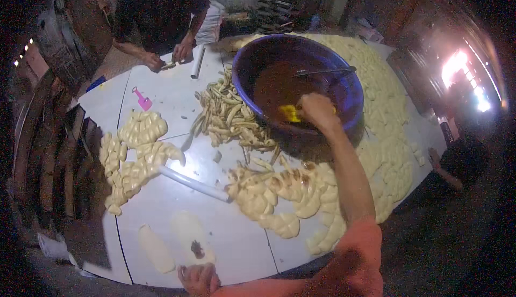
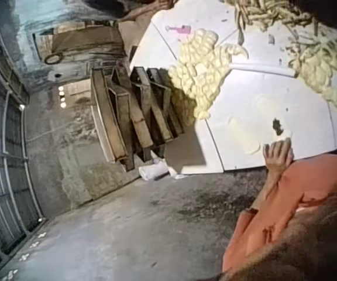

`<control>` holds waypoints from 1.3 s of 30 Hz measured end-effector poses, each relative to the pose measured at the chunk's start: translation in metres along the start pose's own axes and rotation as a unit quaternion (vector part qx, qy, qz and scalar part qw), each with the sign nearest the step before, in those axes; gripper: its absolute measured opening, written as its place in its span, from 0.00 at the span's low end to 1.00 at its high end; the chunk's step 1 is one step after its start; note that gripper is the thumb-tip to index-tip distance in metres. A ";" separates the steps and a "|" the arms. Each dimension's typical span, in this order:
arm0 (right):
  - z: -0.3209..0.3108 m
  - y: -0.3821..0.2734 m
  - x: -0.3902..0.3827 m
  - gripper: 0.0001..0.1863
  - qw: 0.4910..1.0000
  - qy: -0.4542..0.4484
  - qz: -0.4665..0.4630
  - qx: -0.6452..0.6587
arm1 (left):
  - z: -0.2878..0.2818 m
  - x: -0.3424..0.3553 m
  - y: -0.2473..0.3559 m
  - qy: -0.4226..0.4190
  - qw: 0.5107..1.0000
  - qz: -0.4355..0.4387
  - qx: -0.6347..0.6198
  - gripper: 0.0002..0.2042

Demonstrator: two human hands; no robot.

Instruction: The person uses a brush to apply a brown filling to dough pieces, rolls the dough into cylinders, and places them onto a metal tray.

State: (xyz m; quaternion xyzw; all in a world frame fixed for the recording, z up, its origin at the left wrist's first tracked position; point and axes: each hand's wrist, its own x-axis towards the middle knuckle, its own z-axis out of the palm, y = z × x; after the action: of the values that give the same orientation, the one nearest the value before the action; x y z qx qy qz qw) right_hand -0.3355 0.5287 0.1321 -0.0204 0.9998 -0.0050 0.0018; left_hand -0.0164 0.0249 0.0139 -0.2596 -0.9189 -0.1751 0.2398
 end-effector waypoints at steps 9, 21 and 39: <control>0.010 0.041 0.011 0.18 0.904 -0.134 0.015 0.406 | -0.008 -0.001 0.004 -0.035 0.997 -0.063 -0.014 0.14; -0.016 0.038 -0.001 0.21 0.864 -0.170 0.085 0.466 | 0.016 -0.050 -0.009 -0.118 0.982 -0.149 -0.016 0.22; -0.013 -0.219 -0.098 0.13 0.824 -0.249 -0.079 0.502 | -0.022 -0.056 -0.044 0.013 0.987 -0.150 -0.064 0.15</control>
State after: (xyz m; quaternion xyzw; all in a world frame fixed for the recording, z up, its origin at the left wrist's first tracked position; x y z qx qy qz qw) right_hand -0.2283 0.3136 0.1479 -0.0961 0.8197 -0.5014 0.2598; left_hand 0.0084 -0.0422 -0.0063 -0.1315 -0.9310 -0.2712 0.2060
